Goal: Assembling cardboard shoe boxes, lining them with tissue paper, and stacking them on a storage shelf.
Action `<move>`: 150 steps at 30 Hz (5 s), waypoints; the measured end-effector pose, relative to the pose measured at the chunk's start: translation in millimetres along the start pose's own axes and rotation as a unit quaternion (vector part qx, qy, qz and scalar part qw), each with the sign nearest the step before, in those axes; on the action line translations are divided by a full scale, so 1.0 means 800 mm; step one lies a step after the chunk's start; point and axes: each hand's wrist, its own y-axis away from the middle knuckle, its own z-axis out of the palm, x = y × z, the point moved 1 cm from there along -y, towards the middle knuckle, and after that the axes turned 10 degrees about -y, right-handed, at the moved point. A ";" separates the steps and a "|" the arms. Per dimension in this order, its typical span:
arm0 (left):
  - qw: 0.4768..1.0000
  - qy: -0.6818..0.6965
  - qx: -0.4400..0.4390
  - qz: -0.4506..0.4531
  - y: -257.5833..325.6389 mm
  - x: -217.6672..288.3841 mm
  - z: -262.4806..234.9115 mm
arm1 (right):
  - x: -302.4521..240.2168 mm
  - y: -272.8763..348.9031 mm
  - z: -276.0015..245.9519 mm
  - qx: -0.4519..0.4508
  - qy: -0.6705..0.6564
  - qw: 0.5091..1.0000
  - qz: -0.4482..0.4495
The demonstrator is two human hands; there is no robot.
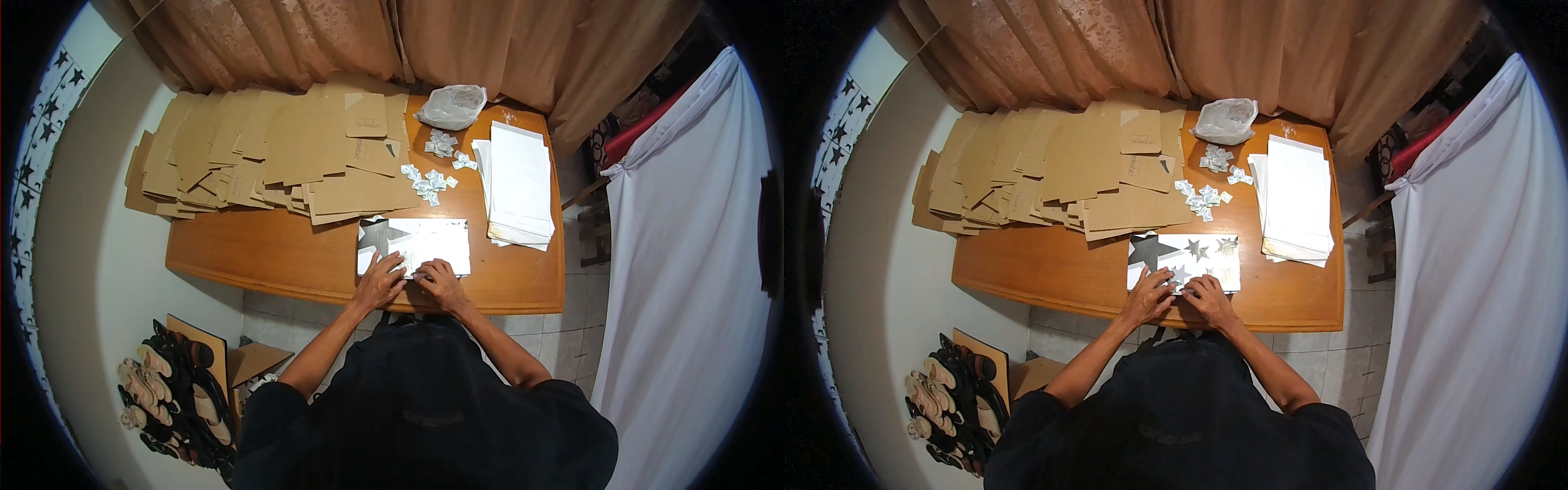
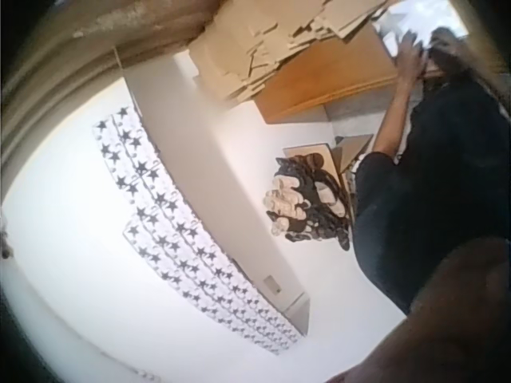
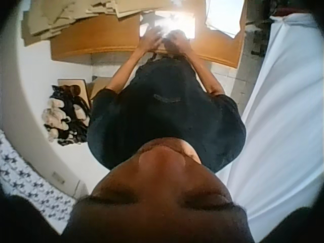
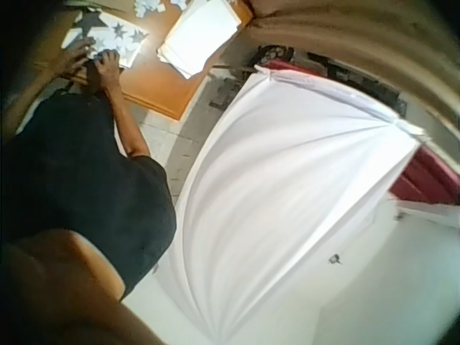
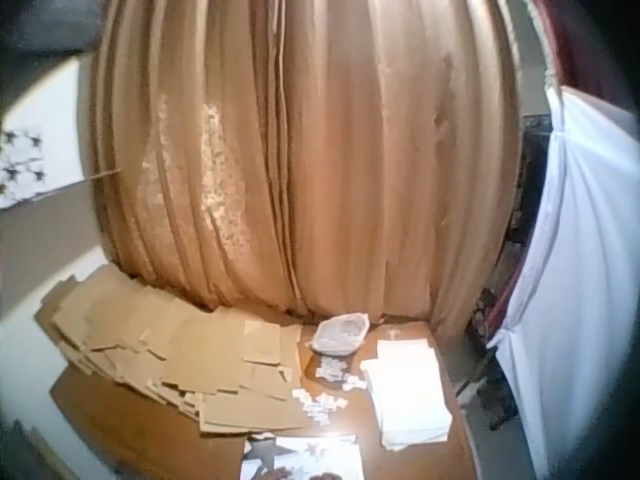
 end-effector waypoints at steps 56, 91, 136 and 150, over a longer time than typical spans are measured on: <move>0.739 0.439 0.115 -0.497 -0.017 0.227 0.126 | 0.180 -0.007 -0.107 -0.075 -0.431 0.864 0.248; 0.659 -0.158 0.672 -0.298 0.137 0.288 -0.473 | -0.408 -0.388 -0.186 0.001 -0.501 0.817 -0.284; 0.591 -0.669 0.440 -0.101 0.162 0.012 -1.104 | -0.746 -1.002 -0.128 0.395 -0.344 0.715 -0.463; 0.519 -0.715 0.418 -0.211 0.221 -0.081 -1.134 | -0.786 -1.040 -0.053 0.317 -0.350 0.770 -0.429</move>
